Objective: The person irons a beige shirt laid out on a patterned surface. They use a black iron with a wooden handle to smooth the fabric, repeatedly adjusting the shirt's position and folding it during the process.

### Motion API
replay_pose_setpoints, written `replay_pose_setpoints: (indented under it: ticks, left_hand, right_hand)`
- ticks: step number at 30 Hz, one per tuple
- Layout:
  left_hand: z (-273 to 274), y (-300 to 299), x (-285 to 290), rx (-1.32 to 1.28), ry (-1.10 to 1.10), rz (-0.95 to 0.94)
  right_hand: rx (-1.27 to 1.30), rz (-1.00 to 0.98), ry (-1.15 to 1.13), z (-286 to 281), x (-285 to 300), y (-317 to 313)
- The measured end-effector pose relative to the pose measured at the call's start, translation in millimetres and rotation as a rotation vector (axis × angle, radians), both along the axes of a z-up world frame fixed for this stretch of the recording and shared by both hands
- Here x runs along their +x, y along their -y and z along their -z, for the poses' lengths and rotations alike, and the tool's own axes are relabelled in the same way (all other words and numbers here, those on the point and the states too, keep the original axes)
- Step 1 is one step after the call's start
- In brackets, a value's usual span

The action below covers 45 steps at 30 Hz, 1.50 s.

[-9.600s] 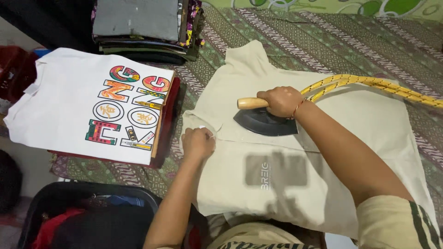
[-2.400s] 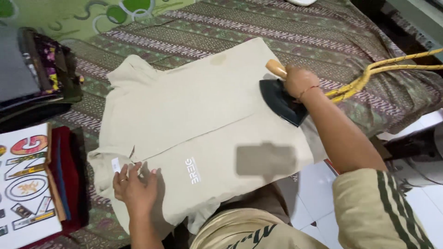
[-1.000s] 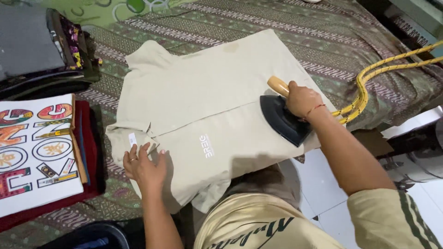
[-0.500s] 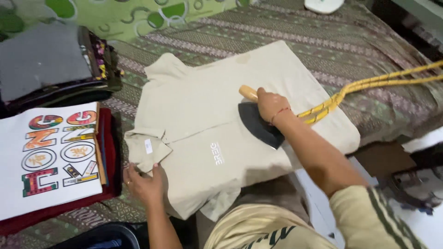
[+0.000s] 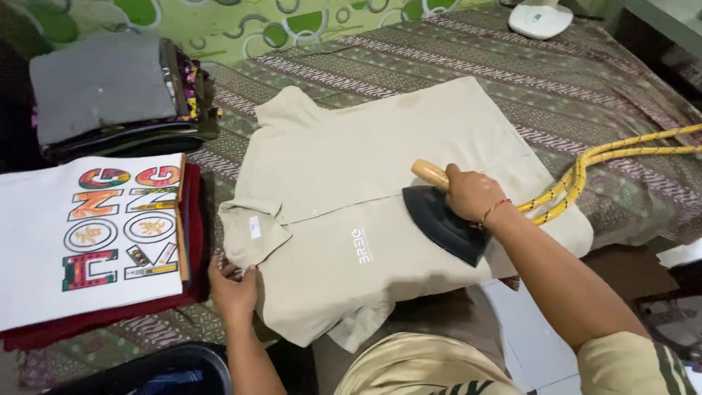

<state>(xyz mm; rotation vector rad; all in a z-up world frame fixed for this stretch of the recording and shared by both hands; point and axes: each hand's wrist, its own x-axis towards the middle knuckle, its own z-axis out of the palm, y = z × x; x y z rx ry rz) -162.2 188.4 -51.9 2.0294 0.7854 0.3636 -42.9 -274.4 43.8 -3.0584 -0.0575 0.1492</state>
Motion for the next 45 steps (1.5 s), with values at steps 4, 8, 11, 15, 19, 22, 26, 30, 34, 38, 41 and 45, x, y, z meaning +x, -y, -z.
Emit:
replay_pose_setpoints:
  ticks: [4, 8, 11, 15, 19, 22, 26, 30, 34, 38, 41, 45]
  left_hand:
    - [33.3, -10.6, 9.1, 0.090, 0.029, -0.056]
    - [22.6, -3.7, 10.5, -0.007, 0.064, -0.044]
    - [29.8, -1.2, 12.2, -0.043, 0.126, -0.081]
    - [34.3, -1.5, 9.3, -0.061, 0.281, -0.076]
    - [30.6, -6.4, 4.8, -0.142, 0.395, 0.003]
    - [24.1, -4.3, 0.0, -0.178, 0.354, 0.050]
    - [33.8, -10.2, -2.9, -0.227, 0.379, 0.022]
    - [47.3, -15.5, 3.7, -0.229, 0.360, -0.020]
    - [35.9, -12.2, 0.5, -0.196, 0.327, -0.058]
    - [9.7, -2.3, -3.0, -0.198, 0.246, -0.039]
    - [22.6, -8.8, 0.8, -0.230, 0.273, -0.060]
    - [24.1, -8.0, 4.9, -0.240, 0.298, -0.077]
  right_hand:
    - [-0.030, 0.056, -0.157, -31.4, 10.9, -31.5]
    - [0.084, -0.012, -0.134, -19.4, 41.2, -70.5]
    - [0.072, -0.071, -0.132, 7.0, 57.8, -97.2]
    - [0.050, -0.103, -0.160, 17.0, 55.5, -105.6]
    - [0.008, -0.128, -0.135, 1.4, 30.0, -105.0]
    - [-0.009, -0.115, -0.194, -8.3, 10.2, -102.0]
    - [-0.062, -0.115, -0.235, -15.6, -4.2, -93.4]
    - [-0.068, -0.083, -0.196, -30.9, 0.5, -97.6]
    - [0.015, -0.089, -0.170, -43.6, 13.9, -132.2]
    - [0.029, -0.186, -0.155, -20.5, 48.8, -169.8]
    - [0.038, -0.259, -0.168, 0.4, 60.2, -187.2]
    - [-0.020, -0.279, -0.166, -1.8, 54.2, -194.9]
